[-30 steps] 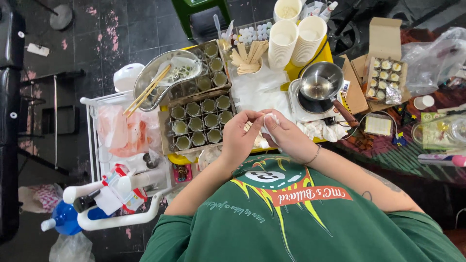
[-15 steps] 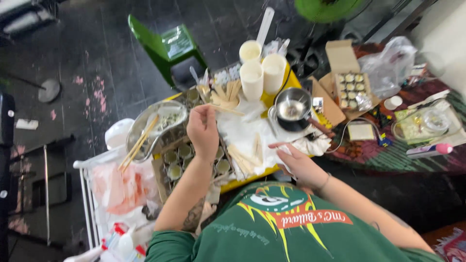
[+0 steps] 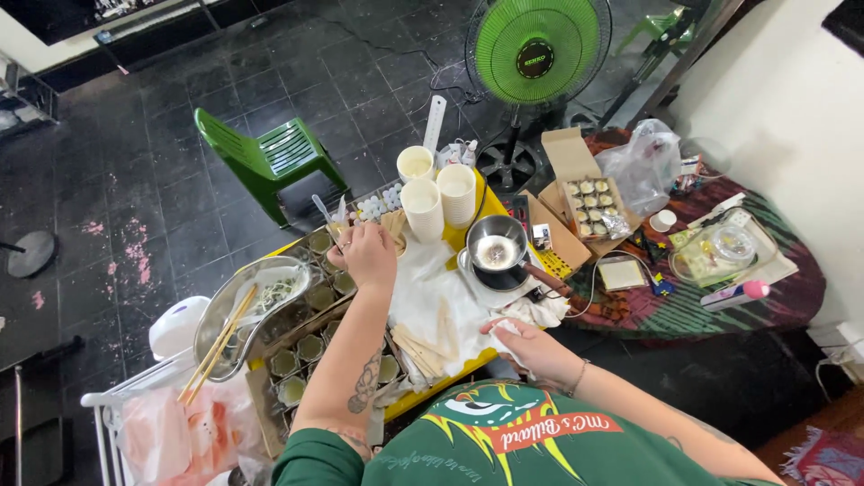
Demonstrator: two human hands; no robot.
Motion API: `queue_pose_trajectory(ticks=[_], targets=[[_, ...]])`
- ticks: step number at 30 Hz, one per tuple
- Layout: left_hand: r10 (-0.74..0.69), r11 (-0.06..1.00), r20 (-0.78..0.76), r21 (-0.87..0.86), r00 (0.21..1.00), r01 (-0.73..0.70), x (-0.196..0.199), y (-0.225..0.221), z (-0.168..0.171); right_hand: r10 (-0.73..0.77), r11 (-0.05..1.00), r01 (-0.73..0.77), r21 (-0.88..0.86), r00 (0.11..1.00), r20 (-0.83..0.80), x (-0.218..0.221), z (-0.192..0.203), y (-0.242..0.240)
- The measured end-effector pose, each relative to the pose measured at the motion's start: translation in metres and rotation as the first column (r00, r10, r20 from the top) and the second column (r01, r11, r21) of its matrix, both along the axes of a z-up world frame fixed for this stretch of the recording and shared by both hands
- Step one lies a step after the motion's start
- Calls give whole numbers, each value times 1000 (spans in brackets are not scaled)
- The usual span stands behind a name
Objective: The recorder is wiping individual wooden sticks with a white cloth at a workspace.
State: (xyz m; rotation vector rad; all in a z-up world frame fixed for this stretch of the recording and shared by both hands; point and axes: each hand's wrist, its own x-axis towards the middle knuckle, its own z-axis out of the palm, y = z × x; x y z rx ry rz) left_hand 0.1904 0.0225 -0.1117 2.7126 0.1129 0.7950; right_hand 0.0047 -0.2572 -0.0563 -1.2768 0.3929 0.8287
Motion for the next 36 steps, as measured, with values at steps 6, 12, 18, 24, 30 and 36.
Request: queue_pose_trajectory(ticks=[6, 12, 18, 24, 30, 36], targets=[[35, 992, 149, 118, 988, -53, -25, 10, 44, 128, 992, -126, -27, 986, 103, 17, -9, -5], [-706, 705, -463, -531, 535, 470, -88, 33, 6, 141, 988, -132, -76, 983, 121, 24, -8, -3], [-730, 621, -507, -210, 459, 755, -144, 15, -17, 137, 989, -129, -73, 984, 117, 23, -24, 1], [-652, 677, -525, -80, 547, 731, -149, 15, -27, 155, 986, -148, -73, 984, 90, 28, 0, 11], [-664, 738, -329, -141, 672, 660, -152, 11, -12, 156, 987, -150, -51, 979, 132, 27, -4, 12], [-617, 673, -227, -648, 754, 356, -165, -15, 21, -82, 987, 53, 155, 978, 189, 30, -63, 4]])
